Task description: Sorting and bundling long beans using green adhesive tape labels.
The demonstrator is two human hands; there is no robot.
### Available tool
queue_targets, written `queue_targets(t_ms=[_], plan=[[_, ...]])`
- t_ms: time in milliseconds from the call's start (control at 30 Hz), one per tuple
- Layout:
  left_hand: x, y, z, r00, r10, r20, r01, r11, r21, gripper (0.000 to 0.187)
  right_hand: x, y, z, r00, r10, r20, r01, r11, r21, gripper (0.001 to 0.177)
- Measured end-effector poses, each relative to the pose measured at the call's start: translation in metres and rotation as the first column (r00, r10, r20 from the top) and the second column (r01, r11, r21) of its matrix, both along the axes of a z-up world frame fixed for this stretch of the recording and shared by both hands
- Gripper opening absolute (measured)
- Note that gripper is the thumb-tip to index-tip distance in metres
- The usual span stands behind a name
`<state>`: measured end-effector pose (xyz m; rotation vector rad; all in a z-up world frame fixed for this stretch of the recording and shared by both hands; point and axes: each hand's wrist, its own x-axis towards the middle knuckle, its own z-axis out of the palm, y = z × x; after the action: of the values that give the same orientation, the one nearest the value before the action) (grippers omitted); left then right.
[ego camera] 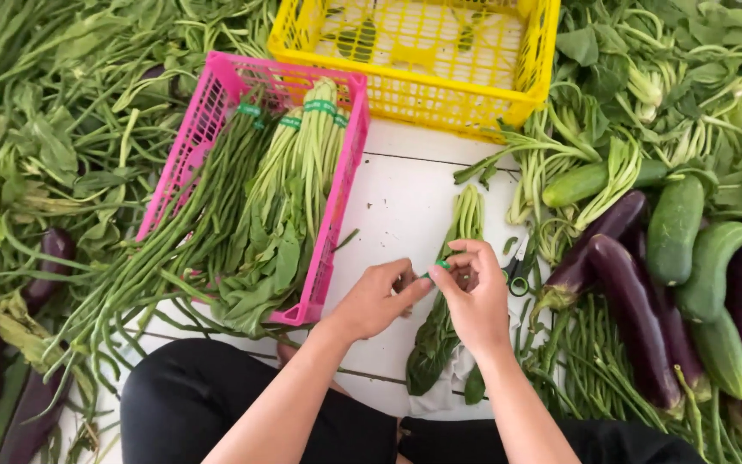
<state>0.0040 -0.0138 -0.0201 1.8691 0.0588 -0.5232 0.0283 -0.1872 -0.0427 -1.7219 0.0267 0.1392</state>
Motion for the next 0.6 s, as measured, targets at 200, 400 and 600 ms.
queue_targets(t_ms=[200,400,600], plan=[[-0.001,0.001,0.015,0.976,-0.031,0.216,0.054,0.993,-0.102,0.063,0.003,-0.008,0.0,0.998,0.05,0.045,-0.051,0.998,0.04,0.038],[0.005,0.004,0.002,0.962,-0.088,0.26,0.131,0.979,-0.154,0.059,0.006,-0.017,0.009,0.995,-0.01,0.104,0.008,1.0,0.024,0.037],[0.004,0.007,0.006,0.933,-0.078,0.351,0.077,0.997,0.017,0.061,0.007,-0.017,0.015,0.984,-0.033,0.173,0.035,0.999,-0.006,0.034]])
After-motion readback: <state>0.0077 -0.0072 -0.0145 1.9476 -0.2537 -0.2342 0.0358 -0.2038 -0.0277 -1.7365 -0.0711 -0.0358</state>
